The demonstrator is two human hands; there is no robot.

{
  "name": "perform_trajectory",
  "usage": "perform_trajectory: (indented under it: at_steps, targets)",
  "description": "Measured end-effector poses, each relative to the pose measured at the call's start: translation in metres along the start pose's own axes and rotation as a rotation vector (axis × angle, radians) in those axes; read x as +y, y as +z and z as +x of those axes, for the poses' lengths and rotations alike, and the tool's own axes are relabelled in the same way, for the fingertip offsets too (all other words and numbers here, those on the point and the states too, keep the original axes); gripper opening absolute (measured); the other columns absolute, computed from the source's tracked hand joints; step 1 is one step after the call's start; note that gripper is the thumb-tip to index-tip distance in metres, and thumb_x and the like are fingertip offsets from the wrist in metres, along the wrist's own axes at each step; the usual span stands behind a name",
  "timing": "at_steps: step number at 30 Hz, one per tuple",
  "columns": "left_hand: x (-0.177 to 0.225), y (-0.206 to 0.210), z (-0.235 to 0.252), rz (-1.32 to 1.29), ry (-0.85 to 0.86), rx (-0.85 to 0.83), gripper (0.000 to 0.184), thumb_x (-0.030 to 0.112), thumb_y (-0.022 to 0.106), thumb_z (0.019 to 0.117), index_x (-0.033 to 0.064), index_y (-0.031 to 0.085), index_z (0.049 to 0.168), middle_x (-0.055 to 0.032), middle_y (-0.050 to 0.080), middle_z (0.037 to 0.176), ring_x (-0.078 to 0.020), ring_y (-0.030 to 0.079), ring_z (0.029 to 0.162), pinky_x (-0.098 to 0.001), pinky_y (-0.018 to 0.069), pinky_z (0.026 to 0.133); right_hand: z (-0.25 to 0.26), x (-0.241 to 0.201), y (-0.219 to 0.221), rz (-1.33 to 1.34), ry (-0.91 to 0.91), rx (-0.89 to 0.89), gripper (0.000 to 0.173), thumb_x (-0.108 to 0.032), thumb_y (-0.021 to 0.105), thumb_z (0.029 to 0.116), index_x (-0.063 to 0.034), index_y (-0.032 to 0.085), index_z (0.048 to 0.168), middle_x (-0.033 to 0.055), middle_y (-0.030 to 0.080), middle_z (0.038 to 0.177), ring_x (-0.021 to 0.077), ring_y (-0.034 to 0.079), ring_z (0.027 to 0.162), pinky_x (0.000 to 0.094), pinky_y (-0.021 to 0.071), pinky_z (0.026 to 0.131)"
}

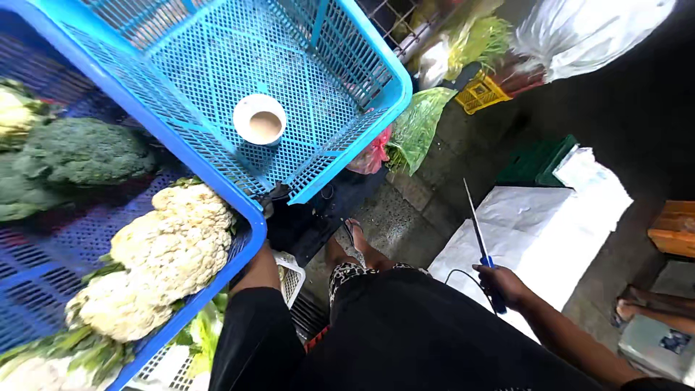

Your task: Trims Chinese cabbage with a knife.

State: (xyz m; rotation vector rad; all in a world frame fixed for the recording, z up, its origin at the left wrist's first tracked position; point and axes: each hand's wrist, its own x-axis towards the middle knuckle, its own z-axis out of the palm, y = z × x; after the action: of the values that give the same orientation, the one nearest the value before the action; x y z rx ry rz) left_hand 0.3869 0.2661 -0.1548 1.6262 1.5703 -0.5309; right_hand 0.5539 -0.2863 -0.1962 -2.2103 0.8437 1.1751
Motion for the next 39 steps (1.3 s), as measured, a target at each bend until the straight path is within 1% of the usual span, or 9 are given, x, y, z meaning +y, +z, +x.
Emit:
perform_trajectory:
  at_steps: [2, 4, 6, 13, 19, 26, 30, 33, 39]
  targets:
    - [-0.038, 0.020, 0.039, 0.058, -0.068, -0.175, 0.050, 0.019, 0.043, 0.1112, -0.0022, 0.037, 0.156, -0.0222, 0.034, 0.163, -0.0340, 0.032, 0.153, -0.0473, 0.0231, 0.125, 0.003, -0.013, 0.004, 0.067, -0.066, -0.038, 0.019, -0.025, 0.053, 0.1064, -0.0077, 0.057, 0.102, -0.0005, 0.052, 0.065, 0.0106, 0.050, 0.050, 0.0288, 0.0471, 0.048]
    - [-0.114, 0.098, 0.099, -0.328, 0.036, 0.146, 0.045, 0.024, 0.057, 0.1051, -0.0062, 0.056, 0.139, -0.0280, 0.059, 0.139, -0.0393, 0.057, 0.130, -0.0546, 0.0450, 0.109, 0.006, -0.027, 0.011, 0.128, -0.150, -0.073, 0.020, -0.027, 0.050, 0.1071, -0.0079, 0.057, 0.105, 0.0007, 0.057, 0.070, 0.0117, 0.054, 0.053, 0.0300, 0.0491, 0.049]
    - [-0.143, 0.133, 0.115, -0.841, -0.106, 0.048, 0.046, 0.028, 0.056, 0.1055, 0.0000, 0.052, 0.142, -0.0238, 0.061, 0.132, -0.0348, 0.062, 0.116, -0.0552, 0.0543, 0.094, 0.008, -0.040, 0.019, 0.188, -0.249, -0.146, 0.021, -0.025, 0.050, 0.1077, -0.0065, 0.055, 0.116, 0.0023, 0.060, 0.078, 0.0128, 0.058, 0.059, 0.0318, 0.0530, 0.054]
    - [-0.103, 0.187, -0.043, -1.287, -0.064, -0.189, 0.054, 0.042, 0.054, 0.1056, 0.0028, 0.050, 0.143, -0.0216, 0.065, 0.129, -0.0344, 0.067, 0.113, -0.0536, 0.0581, 0.093, -0.012, -0.088, 0.059, 0.293, -0.447, -0.383, 0.020, -0.027, 0.053, 0.1078, -0.0088, 0.053, 0.099, -0.0033, 0.047, 0.060, 0.0112, 0.050, 0.048, 0.0315, 0.0539, 0.052]
    - [-0.048, 0.211, -0.197, -1.154, 0.357, -0.269, 0.052, 0.028, 0.057, 0.1041, -0.0015, 0.044, 0.145, -0.0214, 0.069, 0.119, -0.0299, 0.071, 0.105, -0.0474, 0.0610, 0.090, -0.088, -0.090, 0.069, 0.214, -0.602, -0.677, 0.036, -0.028, 0.056, 0.1070, 0.0029, 0.058, 0.125, 0.0126, 0.073, 0.106, 0.0231, 0.074, 0.094, 0.0421, 0.0636, 0.081]
    - [0.003, 0.196, -0.259, -0.630, 0.626, -0.043, 0.072, 0.044, 0.078, 0.0875, 0.0003, 0.052, 0.139, -0.0126, 0.071, 0.117, -0.0173, 0.070, 0.108, -0.0397, 0.0585, 0.098, -0.140, -0.087, 0.044, 0.370, -0.924, -0.839, 0.089, -0.050, 0.087, 0.0746, 0.0021, 0.047, 0.134, 0.0083, 0.070, 0.106, 0.0136, 0.071, 0.094, 0.0320, 0.0617, 0.086]
    - [0.010, 0.163, -0.284, -0.365, 0.695, -0.036, 0.069, 0.055, 0.063, 0.0958, 0.0043, 0.052, 0.141, -0.0114, 0.069, 0.119, -0.0173, 0.068, 0.111, -0.0414, 0.0550, 0.101, -0.161, -0.085, 0.035, 0.449, -1.016, -0.875, 0.082, -0.029, 0.087, 0.0767, 0.0036, 0.043, 0.137, 0.0122, 0.069, 0.110, 0.0176, 0.072, 0.098, 0.0353, 0.0620, 0.088]
    - [0.007, 0.121, -0.290, -0.269, 0.881, 0.157, 0.049, 0.046, 0.046, 0.1054, 0.0042, 0.070, 0.117, -0.0106, 0.071, 0.108, -0.0196, 0.068, 0.104, -0.0450, 0.0540, 0.096, -0.179, -0.087, 0.031, 0.412, -1.090, -0.817, 0.077, -0.026, 0.084, 0.0737, 0.0015, 0.046, 0.135, 0.0088, 0.069, 0.106, 0.0148, 0.071, 0.093, 0.0335, 0.0621, 0.083]
    - [0.002, 0.065, -0.287, 0.043, 1.358, 0.663, 0.016, 0.019, 0.067, 0.0952, 0.0116, 0.080, 0.102, -0.0069, 0.074, 0.106, -0.0212, 0.070, 0.102, -0.0446, 0.0572, 0.092, -0.212, -0.065, 0.046, 0.375, -1.157, -0.773, 0.081, -0.027, 0.087, 0.0723, 0.0010, 0.046, 0.136, 0.0082, 0.069, 0.109, 0.0144, 0.071, 0.095, 0.0329, 0.0618, 0.085]
